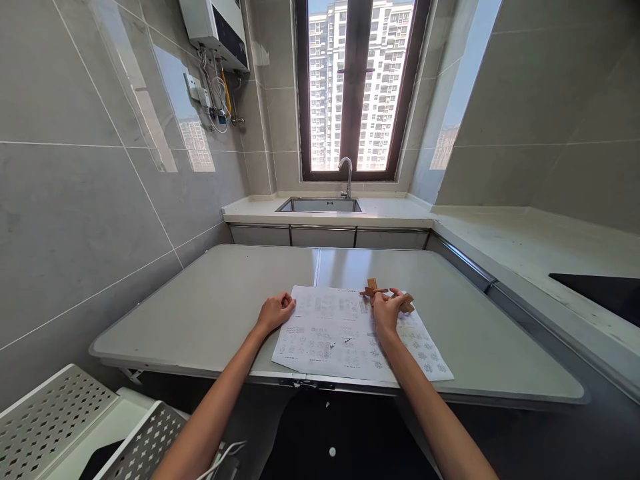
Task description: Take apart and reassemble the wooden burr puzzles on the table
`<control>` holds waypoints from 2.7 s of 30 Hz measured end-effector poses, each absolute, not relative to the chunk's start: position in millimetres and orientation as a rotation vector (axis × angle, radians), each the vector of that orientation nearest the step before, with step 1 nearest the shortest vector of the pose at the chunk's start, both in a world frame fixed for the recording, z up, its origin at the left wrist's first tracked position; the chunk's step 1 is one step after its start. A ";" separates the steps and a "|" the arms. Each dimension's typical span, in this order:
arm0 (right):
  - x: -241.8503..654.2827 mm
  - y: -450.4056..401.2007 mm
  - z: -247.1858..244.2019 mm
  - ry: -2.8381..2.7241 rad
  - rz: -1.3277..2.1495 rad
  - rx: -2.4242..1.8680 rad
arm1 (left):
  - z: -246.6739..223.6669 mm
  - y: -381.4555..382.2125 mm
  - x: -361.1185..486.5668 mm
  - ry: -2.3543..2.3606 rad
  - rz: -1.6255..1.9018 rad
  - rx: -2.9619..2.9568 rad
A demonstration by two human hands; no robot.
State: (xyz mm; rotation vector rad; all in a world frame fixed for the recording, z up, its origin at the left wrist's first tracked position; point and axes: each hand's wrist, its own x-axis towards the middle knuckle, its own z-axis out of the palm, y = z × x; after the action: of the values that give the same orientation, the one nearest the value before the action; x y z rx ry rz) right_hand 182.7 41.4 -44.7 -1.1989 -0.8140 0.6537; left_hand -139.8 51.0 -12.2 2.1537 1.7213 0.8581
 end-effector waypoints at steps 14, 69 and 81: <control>146.3 5.7 -30.3 -1.803 0.364 -1.084 | -8.2 46.1 -137.8 1.658 0.916 2.117; 154.4 8.9 -18.8 -1.628 1.572 -0.712 | 3.6 31.4 -45.2 0.620 0.878 1.463; 152.3 11.7 -20.2 -1.617 1.300 -0.825 | 2.0 30.0 -41.9 0.583 0.885 1.430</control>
State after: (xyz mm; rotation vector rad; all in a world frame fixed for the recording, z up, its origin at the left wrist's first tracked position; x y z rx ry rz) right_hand 152.3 11.7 -20.2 -0.8249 -1.6167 1.2997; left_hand -41.9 30.0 2.0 1.4300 0.5830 0.8851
